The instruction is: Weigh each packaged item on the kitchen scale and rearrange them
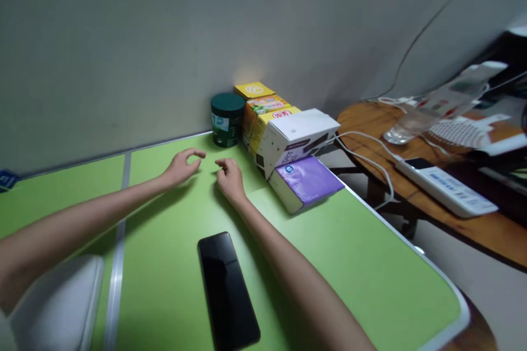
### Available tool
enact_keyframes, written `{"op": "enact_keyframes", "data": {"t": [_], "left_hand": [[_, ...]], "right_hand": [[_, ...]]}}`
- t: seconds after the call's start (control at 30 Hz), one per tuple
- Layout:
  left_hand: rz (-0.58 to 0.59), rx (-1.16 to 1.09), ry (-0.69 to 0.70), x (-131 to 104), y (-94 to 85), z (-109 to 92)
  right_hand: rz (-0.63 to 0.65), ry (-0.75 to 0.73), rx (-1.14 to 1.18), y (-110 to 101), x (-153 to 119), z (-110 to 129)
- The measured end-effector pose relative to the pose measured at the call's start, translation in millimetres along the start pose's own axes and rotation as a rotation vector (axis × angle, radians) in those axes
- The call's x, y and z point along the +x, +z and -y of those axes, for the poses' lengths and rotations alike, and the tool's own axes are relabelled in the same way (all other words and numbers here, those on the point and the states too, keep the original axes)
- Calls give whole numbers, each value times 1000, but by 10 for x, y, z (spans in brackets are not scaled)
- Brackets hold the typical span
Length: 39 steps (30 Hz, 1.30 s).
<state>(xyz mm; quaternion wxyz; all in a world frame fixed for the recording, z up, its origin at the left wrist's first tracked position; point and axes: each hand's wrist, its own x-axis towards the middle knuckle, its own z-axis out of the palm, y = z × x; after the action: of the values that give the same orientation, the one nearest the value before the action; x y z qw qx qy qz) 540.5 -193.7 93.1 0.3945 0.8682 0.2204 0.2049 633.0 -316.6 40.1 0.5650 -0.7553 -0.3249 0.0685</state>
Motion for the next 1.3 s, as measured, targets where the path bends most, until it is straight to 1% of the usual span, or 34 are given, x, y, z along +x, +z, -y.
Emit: {"op": "enact_keyframes", "data": {"t": [0.07,0.13,0.23,0.3,0.37,0.4,0.43,0.5,0.6,0.7,0.83,0.93,1.03,1.13,1.17,1.23,1.3], "left_hand": [[-8,7,59,-464,-411,47],[-35,15,97,-932,-801,99],[-60,4,71,-1560,-1304,207],[-86,3,39,-1897,-1583,321],[-130,4,46,-2162,-1825,472],[-161,-4,60,-2267,-1935,560],[-202,-18,73,-2355,-2038,654],[-306,-60,77,-2476,-2235,861],[-501,-95,-9,-2534,-2534,1217],[-658,-72,-136,-2478,-2887,1617],[-829,-33,-283,-2329,-3484,2156],[-961,3,-388,-2202,-3974,2474],[-1093,50,-460,-2061,-4418,2686],[-1227,86,-532,-1925,-4768,2839],[-1254,81,-556,-1890,-4861,2885],[-1267,54,-592,-1848,-5004,2965],[-1263,32,-617,-1848,-5077,3007]], "right_hand": [[77,-29,1,39,-260,250],[177,-40,10,140,-502,546],[405,-1,50,427,-795,1041],[607,17,111,711,-958,1373],[813,-2,198,1059,-1113,1680],[895,-11,247,1250,-1187,1817],[952,-10,299,1449,-1256,1940],[996,18,403,1861,-1370,2137],[988,63,477,2485,-1461,2328],[994,55,471,3087,-1464,2445],[940,23,444,3815,-1354,2599],[902,-45,419,4275,-1194,2754],[858,-116,348,4644,-1007,2907],[796,-137,282,4931,-844,3014],[784,-134,274,5009,-803,3036],[785,-119,257,5137,-742,3062],[784,-157,229,5213,-707,3065]]}}
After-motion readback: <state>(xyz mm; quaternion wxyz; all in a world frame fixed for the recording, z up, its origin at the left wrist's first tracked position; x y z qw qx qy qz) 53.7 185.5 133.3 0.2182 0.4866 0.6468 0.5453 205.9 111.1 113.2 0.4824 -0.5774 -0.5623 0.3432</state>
